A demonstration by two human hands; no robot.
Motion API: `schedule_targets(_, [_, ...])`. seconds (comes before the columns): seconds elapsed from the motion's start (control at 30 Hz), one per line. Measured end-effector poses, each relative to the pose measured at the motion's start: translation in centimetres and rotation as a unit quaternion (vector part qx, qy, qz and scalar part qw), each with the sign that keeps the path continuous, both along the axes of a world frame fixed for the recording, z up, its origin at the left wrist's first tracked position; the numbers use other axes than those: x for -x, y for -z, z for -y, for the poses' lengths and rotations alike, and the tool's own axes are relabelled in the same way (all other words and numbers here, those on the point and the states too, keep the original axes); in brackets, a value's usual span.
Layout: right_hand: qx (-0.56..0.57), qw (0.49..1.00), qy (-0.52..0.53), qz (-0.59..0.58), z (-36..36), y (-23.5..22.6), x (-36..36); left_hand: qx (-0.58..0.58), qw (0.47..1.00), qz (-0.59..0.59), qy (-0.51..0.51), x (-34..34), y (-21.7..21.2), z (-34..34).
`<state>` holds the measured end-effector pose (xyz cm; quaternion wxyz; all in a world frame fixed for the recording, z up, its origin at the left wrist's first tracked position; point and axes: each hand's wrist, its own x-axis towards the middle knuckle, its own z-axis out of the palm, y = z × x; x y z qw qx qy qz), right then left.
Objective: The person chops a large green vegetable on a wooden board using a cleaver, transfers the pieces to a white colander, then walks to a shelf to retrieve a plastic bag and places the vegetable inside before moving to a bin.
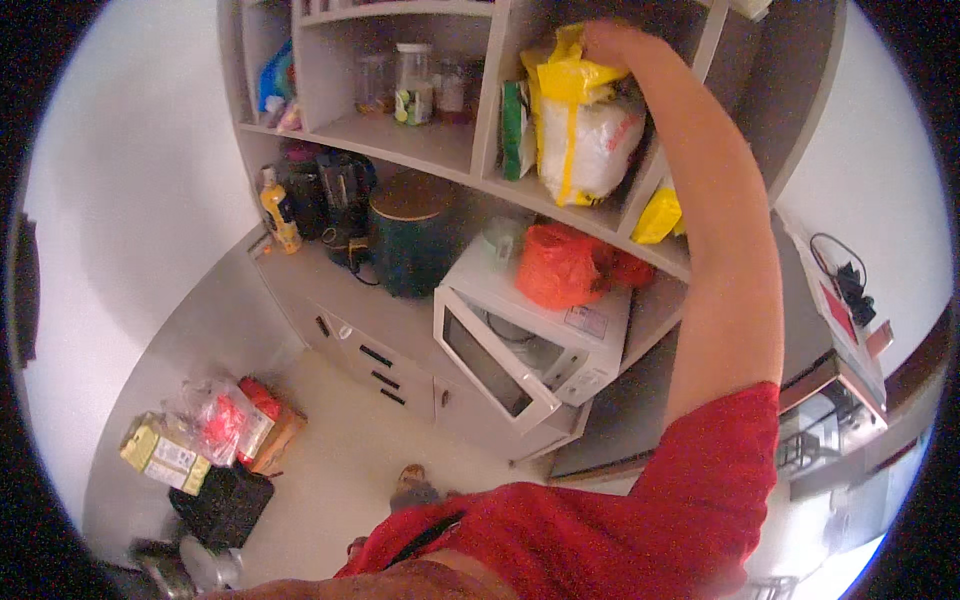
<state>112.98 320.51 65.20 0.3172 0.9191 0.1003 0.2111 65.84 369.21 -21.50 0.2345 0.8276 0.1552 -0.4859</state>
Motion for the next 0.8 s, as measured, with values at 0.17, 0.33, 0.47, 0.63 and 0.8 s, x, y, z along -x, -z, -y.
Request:
schedule_targets(0.17, [-0.019, 0.999, 0.028, 0.002, 0.0, 1.2, -2.1, -0.047, 0.980, 0.017, 0.194, -9.0, -2.3, -4.0])
schedule_targets(0.33, [-0.071, 0.994, 0.077, 0.006, -2.0, 0.0, 0.5, 0.057, 0.956, 0.211, 0.195, -18.5, -0.2, -5.8])
schedule_targets(0.47, [-0.103, 0.988, 0.117, 0.004, -0.6, 1.0, 0.7, 0.124, 0.968, 0.190, 0.104, -21.9, -3.2, -5.8])
schedule_targets(0.63, [-0.113, 0.983, 0.142, 0.022, -1.6, 0.2, 1.2, 0.333, 0.920, 0.208, -0.009, -26.2, -3.4, -4.7])
schedule_targets(0.8, [-0.124, 0.977, 0.170, 0.035, -1.2, 0.2, 1.9, 0.410, 0.901, 0.130, 0.063, -30.5, -13.6, 4.2])
